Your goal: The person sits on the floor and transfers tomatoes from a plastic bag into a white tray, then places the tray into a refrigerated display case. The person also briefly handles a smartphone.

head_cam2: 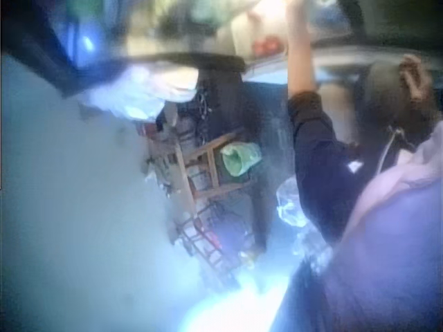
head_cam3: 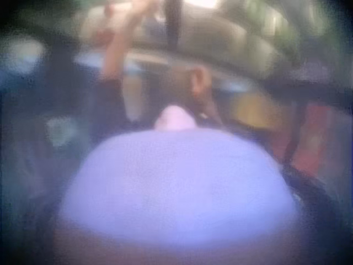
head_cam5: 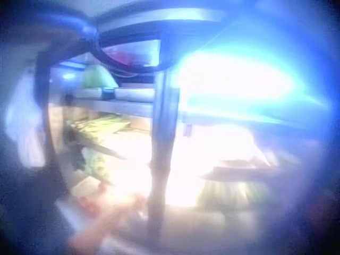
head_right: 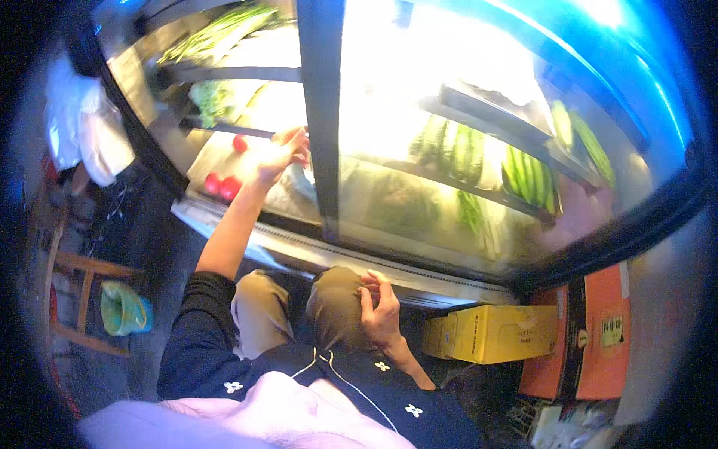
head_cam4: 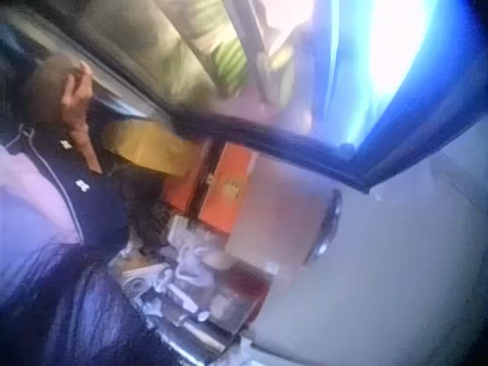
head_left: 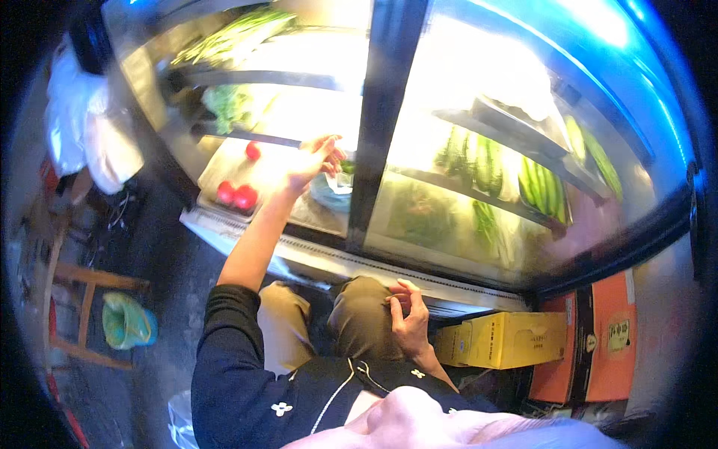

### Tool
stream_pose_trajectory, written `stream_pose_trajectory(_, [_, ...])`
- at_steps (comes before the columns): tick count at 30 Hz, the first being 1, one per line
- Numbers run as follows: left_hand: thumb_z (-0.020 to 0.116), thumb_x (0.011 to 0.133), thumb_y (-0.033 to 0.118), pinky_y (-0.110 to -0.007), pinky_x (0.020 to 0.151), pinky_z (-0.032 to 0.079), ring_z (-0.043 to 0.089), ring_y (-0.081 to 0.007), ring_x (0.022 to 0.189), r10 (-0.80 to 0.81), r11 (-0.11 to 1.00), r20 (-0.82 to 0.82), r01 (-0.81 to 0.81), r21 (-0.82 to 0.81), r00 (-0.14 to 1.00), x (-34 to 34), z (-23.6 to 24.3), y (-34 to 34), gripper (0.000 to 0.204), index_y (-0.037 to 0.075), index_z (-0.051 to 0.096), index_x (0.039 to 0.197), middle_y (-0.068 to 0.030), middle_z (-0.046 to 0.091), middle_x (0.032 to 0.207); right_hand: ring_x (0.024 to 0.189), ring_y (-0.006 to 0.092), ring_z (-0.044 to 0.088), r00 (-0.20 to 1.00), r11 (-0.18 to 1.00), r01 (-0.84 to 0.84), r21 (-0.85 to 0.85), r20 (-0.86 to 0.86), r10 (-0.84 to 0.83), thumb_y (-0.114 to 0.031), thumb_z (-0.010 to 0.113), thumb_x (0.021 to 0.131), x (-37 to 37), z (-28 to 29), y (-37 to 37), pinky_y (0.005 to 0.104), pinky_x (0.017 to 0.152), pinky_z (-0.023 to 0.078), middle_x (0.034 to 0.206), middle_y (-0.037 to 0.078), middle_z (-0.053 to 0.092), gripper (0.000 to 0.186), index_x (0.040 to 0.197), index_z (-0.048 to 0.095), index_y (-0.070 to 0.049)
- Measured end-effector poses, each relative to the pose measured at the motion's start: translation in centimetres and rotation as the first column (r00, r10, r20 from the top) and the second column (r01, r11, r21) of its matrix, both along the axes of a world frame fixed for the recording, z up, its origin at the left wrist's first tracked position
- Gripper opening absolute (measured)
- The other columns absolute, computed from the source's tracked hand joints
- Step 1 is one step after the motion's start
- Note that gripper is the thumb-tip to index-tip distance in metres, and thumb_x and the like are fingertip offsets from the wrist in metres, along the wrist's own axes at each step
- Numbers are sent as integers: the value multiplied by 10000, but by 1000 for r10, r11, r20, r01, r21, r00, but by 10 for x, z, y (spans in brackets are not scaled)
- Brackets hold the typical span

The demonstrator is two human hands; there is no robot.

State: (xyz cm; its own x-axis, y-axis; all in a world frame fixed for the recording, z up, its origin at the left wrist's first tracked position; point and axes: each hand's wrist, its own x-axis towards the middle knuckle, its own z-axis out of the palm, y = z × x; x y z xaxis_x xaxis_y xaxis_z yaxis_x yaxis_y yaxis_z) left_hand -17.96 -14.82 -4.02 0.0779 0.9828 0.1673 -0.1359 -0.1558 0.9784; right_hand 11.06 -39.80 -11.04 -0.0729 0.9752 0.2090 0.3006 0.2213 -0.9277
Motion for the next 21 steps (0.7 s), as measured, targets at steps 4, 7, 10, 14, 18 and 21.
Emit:
stream_pose_trajectory(4, [576,1019,219,-234,485,483,586,-84,611,455,888,-24,-456,-55,890,-108,-58,-68,238,25,641,1138,-28,635,846,916,205,679,999,984,-49,169,-10,52,46,568,931,-22,2,12,328,842,545,1094,158,673,367,1291,509,-1])
stream_pose_trajectory(7, [570,1009,167,-236,466,491,579,-100,584,795,595,-150,-804,-1,588,-196,-121,-91,175,21,639,1078,-28,622,810,937,205,681,987,948,-129,291,-57,151,63,570,936,-58,19,26,321,840,552,1091,157,670,365,1291,514,-6])
stream_pose_trajectory(10, [611,983,204,-335,551,595,642,-165,648,779,558,-195,-801,-216,596,-252,-168,-95,179,28,619,1015,-53,622,821,899,234,696,948,892,-272,362,-59,313,26,608,933,-108,36,43,335,800,568,1061,165,667,361,1281,518,-10])
stream_pose_trajectory(14, [553,1002,223,-535,728,612,680,-388,786,677,622,67,-520,-585,733,-281,-203,-84,281,-19,506,1137,-224,615,935,897,215,677,846,824,-476,307,-97,525,41,594,925,-179,45,58,331,772,562,1084,157,650,408,1310,488,-39])
stream_pose_trajectory(18, [567,1002,311,-518,673,614,669,-369,715,740,557,117,-506,-658,662,-282,-210,-67,348,-32,529,1045,-204,612,863,935,200,658,743,767,-641,34,-219,632,-1,573,944,-231,34,70,334,798,553,1129,138,640,440,1358,432,-53])
stream_pose_trajectory(21, [602,971,432,-437,552,586,638,-298,571,719,609,138,-523,-596,681,-270,-188,-61,439,11,559,853,-141,594,670,964,192,636,786,789,-600,-135,-285,549,-130,618,945,-264,-22,105,334,820,542,1152,153,627,478,1367,420,-23])
